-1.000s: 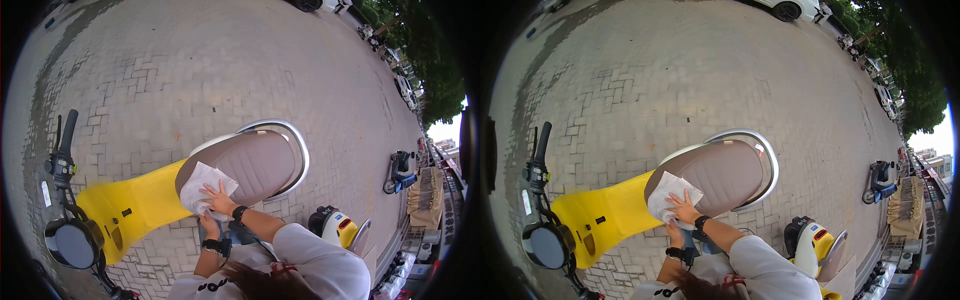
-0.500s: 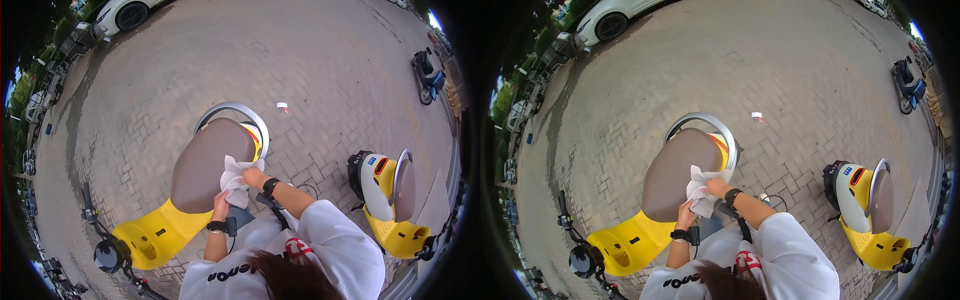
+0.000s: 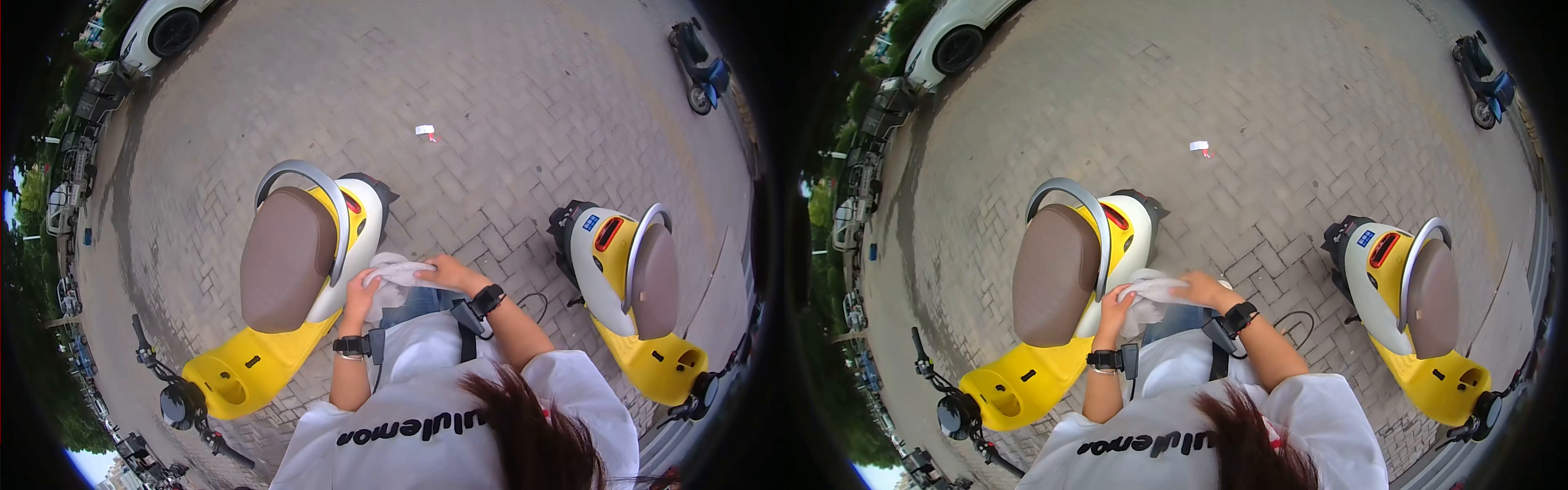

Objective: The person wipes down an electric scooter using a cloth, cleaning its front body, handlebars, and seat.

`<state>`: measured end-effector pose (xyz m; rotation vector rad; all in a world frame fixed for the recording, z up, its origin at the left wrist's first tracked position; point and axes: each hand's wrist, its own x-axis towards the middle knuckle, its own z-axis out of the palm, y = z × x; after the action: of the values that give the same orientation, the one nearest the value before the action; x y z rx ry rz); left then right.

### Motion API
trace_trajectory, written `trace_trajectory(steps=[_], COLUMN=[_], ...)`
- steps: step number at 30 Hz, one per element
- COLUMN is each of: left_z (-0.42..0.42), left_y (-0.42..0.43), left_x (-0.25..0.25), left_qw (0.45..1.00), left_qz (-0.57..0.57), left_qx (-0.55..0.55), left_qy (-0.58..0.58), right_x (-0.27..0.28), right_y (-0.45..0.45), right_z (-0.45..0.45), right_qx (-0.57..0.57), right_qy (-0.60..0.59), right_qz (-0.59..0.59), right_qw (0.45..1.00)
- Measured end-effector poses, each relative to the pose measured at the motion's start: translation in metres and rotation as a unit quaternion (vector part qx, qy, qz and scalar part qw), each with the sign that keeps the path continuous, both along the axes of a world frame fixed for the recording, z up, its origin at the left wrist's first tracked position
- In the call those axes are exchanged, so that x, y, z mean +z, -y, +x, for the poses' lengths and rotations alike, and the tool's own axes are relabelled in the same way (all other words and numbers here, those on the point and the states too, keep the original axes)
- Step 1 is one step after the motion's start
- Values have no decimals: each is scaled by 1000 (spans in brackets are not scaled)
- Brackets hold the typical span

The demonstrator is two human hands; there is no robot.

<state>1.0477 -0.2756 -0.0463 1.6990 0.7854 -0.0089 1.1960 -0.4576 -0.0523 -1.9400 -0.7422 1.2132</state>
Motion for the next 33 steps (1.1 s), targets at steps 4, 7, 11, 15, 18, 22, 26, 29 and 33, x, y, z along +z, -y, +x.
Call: trace_trajectory(steps=[4, 7, 11, 15, 18, 22, 26, 29, 33], left_z=[5, 5, 39, 114, 181, 245, 281, 288, 293], left_y=[-11, -20, -44, -76, -96, -98, -62, -22, 38], left_x=[10, 0, -17, -24, -24, -27, -26, -42, -59], left_qw=[996, 991, 995, 995, 992, 976, 954, 929, 864], left_qz=[51, 32, -36, -71, -101, -161, -153, -159, -90], left_qx=[-47, -57, -35, -42, -66, -139, -240, -311, -464], left_qy=[-49, -113, -87, -51, -20, -39, -91, -125, -170], right_x=[-12, -24, -22, -25, -4, 14, 0, -15, -25], right_y=[-4, -14, -25, -43, -57, -43, 5, 55, 125], right_z=[13, 29, 63, 106, 147, 165, 157, 141, 134], right_qx=[10, 44, 15, -66, -118, -242, -331, -360, -338], right_qy=[-6, -3, -47, 20, 44, 76, 54, 38, -57], right_qz=[26, 41, 11, -4, -28, -30, -31, -67, -107], right_qw=[1000, 998, 999, 998, 992, 967, 941, 930, 933])
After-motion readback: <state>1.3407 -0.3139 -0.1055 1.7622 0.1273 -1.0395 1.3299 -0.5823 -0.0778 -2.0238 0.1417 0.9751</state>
